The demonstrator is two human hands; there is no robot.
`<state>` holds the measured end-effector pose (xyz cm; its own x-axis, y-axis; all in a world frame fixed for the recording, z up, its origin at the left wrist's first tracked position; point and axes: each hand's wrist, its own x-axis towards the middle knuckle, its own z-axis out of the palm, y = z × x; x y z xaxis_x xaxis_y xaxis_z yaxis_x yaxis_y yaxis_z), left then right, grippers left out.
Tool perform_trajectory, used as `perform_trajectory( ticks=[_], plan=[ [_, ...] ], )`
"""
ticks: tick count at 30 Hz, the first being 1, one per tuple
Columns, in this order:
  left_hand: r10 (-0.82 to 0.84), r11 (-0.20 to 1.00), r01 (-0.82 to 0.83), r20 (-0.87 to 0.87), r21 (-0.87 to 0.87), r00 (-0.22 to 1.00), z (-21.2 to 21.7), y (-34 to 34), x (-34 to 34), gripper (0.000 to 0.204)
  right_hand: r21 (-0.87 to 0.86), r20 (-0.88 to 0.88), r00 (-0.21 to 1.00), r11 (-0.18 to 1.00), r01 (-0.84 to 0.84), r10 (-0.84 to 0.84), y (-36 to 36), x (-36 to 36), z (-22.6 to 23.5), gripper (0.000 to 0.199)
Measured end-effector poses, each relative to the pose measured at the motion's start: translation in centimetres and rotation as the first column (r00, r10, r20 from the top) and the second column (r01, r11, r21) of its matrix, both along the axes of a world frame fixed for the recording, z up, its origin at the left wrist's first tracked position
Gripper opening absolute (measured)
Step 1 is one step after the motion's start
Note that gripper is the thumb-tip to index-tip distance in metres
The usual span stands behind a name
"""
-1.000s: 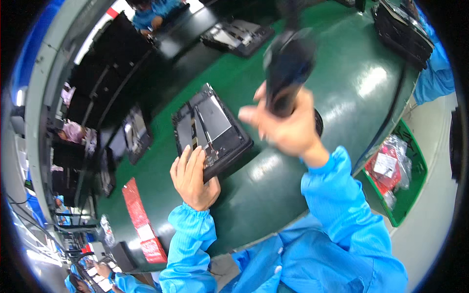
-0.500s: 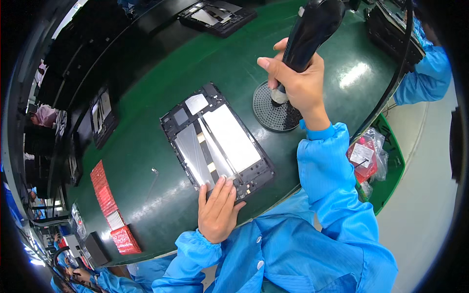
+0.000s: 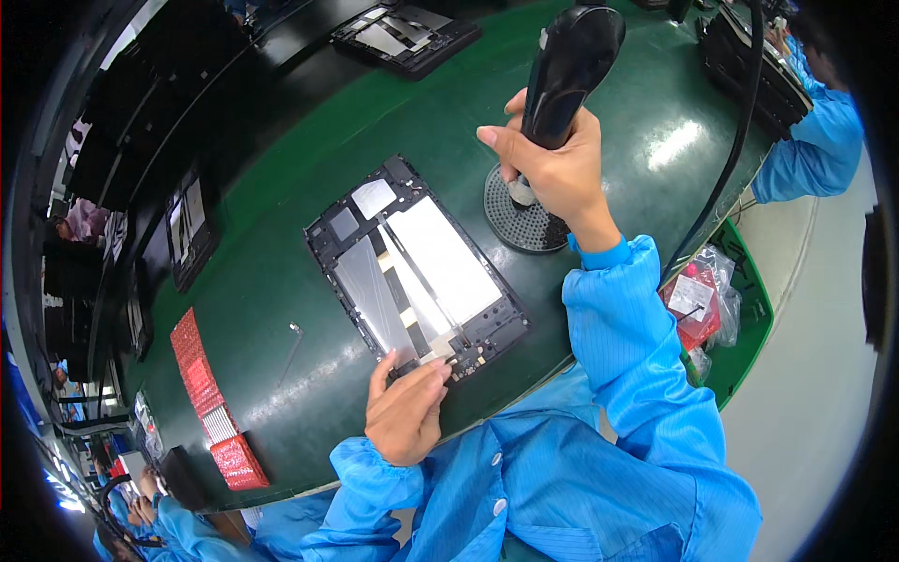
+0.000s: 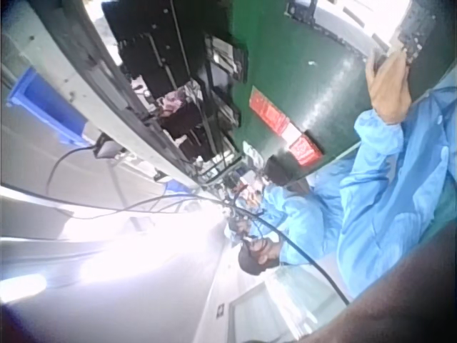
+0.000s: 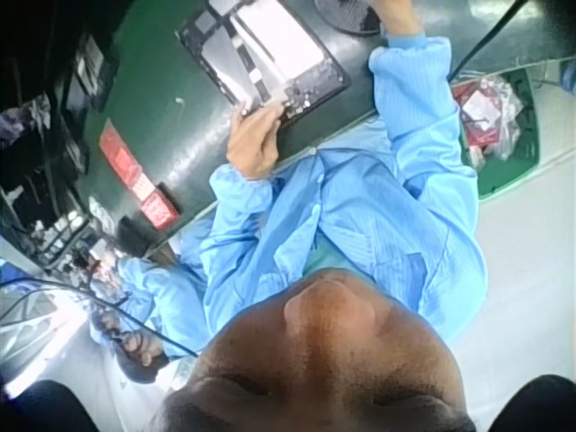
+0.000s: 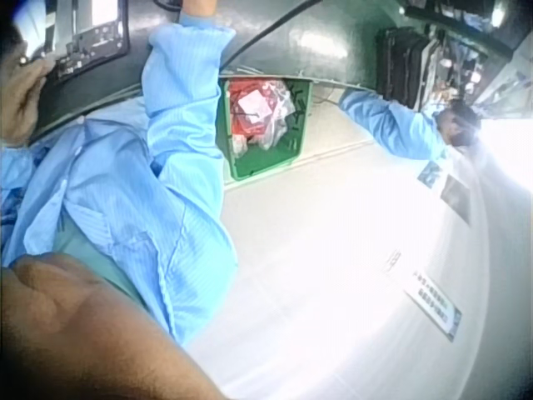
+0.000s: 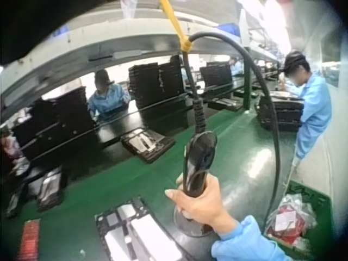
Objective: The person assembles tablet devices by taking chassis frames from the conveyor belt, placing small components onto the frames by hand, fastening them with an electric screwdriver, and returning the assembled units to the conveyor belt.
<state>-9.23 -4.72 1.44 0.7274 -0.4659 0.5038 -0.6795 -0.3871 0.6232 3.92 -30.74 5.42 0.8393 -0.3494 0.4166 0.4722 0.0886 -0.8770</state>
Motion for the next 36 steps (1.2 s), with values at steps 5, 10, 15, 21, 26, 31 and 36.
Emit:
perform_trajectory(
  ticks=[5,10,15,21,26,31,36],
  plan=[
    [0.117,0.992,-0.123,0.14,0.033,0.983,1.0,1.1,0.9,0.025,-0.023,-0.014,1.0,1.0,-0.005,0.005,0.6,0.2,0.0,0.027],
    [0.472,0.881,-0.472,-0.006,-0.003,0.881,1.2,3.4,3.3,0.018,-0.073,0.018,0.995,0.993,0.095,-0.094,0.1,-0.8,0.4,0.027],
    [0.319,0.759,-0.595,-0.646,-0.264,0.694,0.3,5.7,6.8,0.015,-0.007,0.141,0.99,1.0,0.017,-0.016,1.4,-1.7,1.8,0.031],
    [0.229,0.832,-0.496,-0.66,-0.249,0.715,0.1,5.3,9.3,0.012,0.002,0.144,0.984,0.994,-0.108,0.106,5.0,-2.8,3.2,0.032],
    [0.327,0.856,-0.474,-0.495,-0.205,0.805,-2.0,5.3,11.3,0.013,-0.015,0.18,0.968,0.984,-0.177,0.177,7.6,-2.9,4.2,0.033],
    [0.335,0.86,-0.472,-0.483,-0.194,0.809,-1.6,5.2,11.6,0.016,-0.025,0.183,0.949,0.966,-0.257,0.257,11.2,-2.0,4.8,0.031],
    [0.116,0.857,-0.45,-0.755,-0.252,0.645,-0.1,6.0,12.7,0.02,-0.057,0.115,0.931,0.938,-0.341,0.345,15.8,-0.5,5.1,0.028]
  ],
)
